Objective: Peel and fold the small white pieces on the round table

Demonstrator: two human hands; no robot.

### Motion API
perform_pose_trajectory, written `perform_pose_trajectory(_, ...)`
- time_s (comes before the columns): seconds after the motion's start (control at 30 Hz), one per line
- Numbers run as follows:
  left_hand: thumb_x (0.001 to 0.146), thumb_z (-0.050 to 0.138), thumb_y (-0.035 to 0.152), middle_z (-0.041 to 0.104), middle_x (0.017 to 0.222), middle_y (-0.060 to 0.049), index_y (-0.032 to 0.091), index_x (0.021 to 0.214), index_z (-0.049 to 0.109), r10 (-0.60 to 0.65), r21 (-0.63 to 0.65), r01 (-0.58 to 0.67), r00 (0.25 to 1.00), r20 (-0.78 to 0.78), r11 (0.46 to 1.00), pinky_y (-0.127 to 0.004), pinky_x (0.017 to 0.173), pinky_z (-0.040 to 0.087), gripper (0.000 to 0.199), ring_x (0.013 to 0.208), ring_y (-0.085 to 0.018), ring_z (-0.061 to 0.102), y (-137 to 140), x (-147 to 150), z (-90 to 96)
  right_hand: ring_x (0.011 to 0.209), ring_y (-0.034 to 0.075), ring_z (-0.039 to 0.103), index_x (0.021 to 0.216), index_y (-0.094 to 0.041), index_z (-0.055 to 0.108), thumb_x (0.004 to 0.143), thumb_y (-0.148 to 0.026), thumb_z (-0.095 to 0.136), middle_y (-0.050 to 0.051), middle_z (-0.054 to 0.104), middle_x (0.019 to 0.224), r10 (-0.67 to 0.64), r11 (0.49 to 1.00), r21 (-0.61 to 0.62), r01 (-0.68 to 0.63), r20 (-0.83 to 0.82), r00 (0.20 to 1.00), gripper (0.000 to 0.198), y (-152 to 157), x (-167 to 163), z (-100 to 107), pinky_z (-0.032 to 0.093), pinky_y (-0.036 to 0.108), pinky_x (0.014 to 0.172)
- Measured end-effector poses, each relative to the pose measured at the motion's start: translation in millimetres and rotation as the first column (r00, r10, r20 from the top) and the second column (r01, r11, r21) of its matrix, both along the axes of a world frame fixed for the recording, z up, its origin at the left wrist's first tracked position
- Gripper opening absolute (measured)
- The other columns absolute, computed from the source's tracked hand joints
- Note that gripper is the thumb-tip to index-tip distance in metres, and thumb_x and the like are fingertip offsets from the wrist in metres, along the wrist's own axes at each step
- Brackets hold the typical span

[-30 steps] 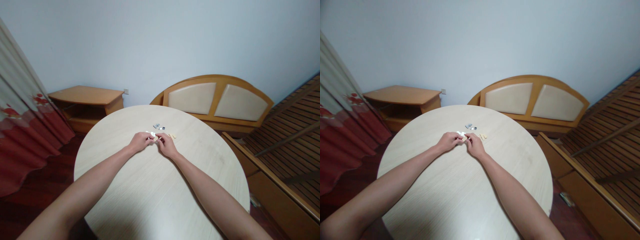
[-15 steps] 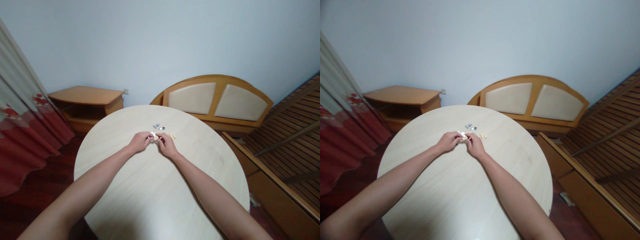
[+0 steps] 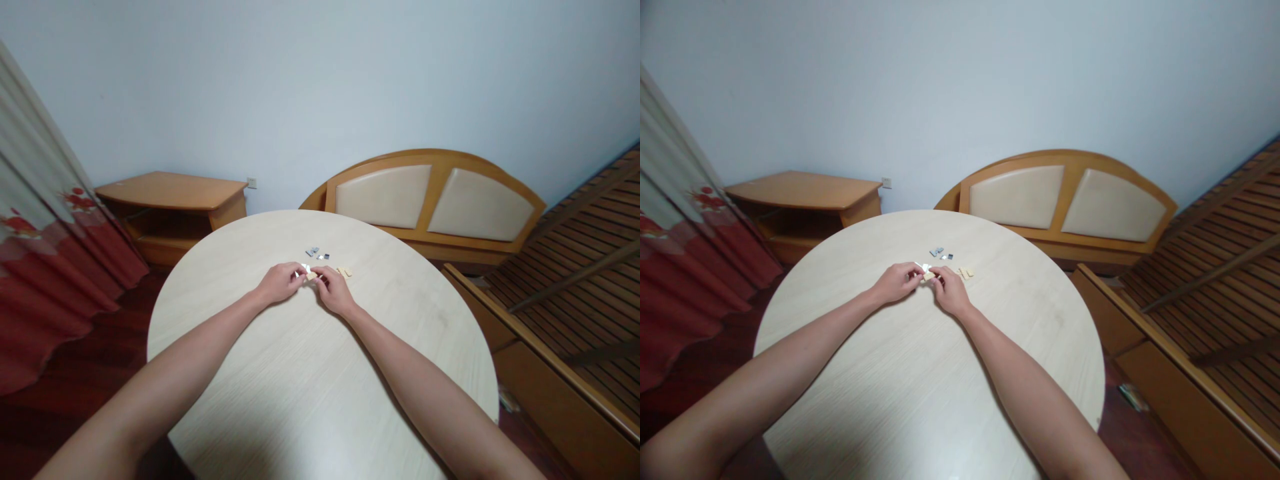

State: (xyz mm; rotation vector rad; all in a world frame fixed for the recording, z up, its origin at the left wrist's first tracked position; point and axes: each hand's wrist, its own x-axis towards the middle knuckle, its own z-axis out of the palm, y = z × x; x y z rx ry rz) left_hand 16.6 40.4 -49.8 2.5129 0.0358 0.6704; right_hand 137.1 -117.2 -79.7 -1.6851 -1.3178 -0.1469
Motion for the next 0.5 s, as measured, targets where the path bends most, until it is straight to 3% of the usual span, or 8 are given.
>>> perform_pose_trajectory(0.27, 0.086, 0.057, 0.028, 0.070, 0.081, -0.002, 0.018, 0.088, 0.070, -0.011, -0.023, 0.011, 1.000, -0.015, 1.000, -0.025, 0.065, 0.043, 0.016, 0.068, -0.014, 0.059, 2.9, 0.7, -3.0, 0.089, 0.021, 0.063, 0.110, -0.019, 0.067, 0.090, -0.019, 0.052, 0.010, 0.070, 0.105, 0.001, 1.000, -0.012, -0.001, 0.006, 1.000, 0.026, -0.7, 0.9, -0.1, 0.051, 0.035, 0.083)
perform_pose_trajectory(0.5, 0.085, 0.058, 0.026, 0.071, 0.081, -0.002, 0.018, 0.088, 0.071, 0.092, -0.008, -0.092, 0.996, -0.014, 0.996, -0.025, 0.063, 0.040, 0.015, 0.066, -0.013, 0.058, -0.2, 1.4, -1.5, 0.082, 0.019, 0.063, 0.107, -0.017, 0.067, 0.089, -0.019, 0.054, 0.010, 0.071, 0.102, -0.023, 1.000, -0.007, 0.023, -0.013, 1.000, 0.023, -0.1, -1.8, 1.7, 0.051, 0.033, 0.076)
